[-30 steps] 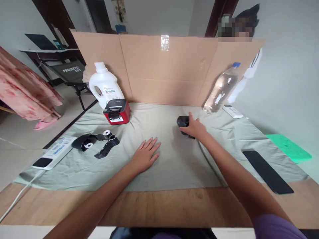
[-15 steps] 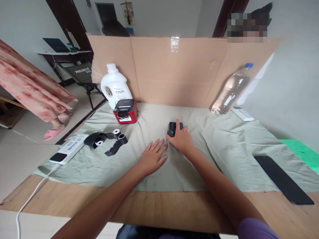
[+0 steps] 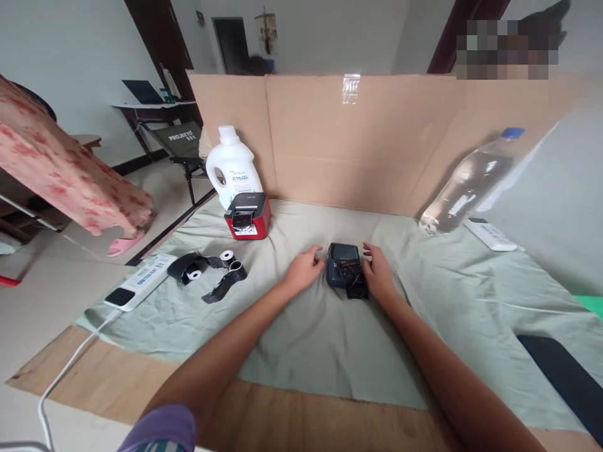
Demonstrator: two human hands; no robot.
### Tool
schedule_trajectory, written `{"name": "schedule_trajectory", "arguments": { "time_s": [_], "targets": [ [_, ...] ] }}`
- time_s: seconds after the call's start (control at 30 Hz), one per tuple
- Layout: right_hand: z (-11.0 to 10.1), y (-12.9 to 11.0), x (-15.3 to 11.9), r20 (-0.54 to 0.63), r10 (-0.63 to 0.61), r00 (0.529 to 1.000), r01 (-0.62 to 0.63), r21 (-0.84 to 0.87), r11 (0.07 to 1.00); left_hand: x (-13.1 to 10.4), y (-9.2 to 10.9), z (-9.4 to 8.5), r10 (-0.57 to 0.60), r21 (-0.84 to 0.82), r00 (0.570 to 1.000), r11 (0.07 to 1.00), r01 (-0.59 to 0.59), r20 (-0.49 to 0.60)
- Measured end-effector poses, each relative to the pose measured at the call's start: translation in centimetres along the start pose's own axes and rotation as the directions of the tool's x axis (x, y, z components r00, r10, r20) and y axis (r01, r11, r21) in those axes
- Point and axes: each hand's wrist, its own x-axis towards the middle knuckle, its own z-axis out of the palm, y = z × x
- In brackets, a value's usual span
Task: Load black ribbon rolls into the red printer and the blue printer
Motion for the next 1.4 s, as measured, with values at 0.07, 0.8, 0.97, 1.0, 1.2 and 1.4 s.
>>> {"name": "schedule_trajectory", "arguments": {
  "time_s": [0.07, 0.8, 0.97, 1.0, 1.2, 1.4],
  "targets": [
    [0.1, -0.2, -0.5, 0.024, -0.025, 0.999, 0.024, 0.028, 0.999, -0.2, 0.3, 1.1, 0.023, 0.045, 1.000, 0.999, -0.023, -0.011],
    [1.2, -1.9, -1.6, 0.126, 0.052, 0.991, -0.061, 0.070, 0.996, -1.3, -0.3, 1.6, 0.163, 0.074, 0.987, 0.984, -0.163, 0.004],
    [0.4, -0.7, -1.2, 0.256, -0.047, 0.966, 0.060, -0.047, 0.997, -1.4, 0.0, 1.3, 0.152, 0.185, 0.988, 0.970, -0.156, 0.035],
    [0.3, -0.7, -1.2, 0.265, -0.046, 0.963, 0.070, -0.081, 0.994, -1.4, 0.1, 1.1, 0.145, 0.211, 0.988, 0.966, -0.152, 0.048],
    [0.6, -0.5, -1.2, 0.279, -0.116, 0.953, 0.157, -0.131, 0.979, -1.0, 0.1, 0.6, 0.159, 0.320, 0.981, 0.929, -0.186, 0.110],
    [0.5, -0.5, -1.1, 0.321, -0.096, 0.942, 0.137, -0.108, 0.985, -0.6, -0.4, 0.7, 0.183, 0.369, 0.970, 0.901, -0.230, 0.160]
  ]
}}
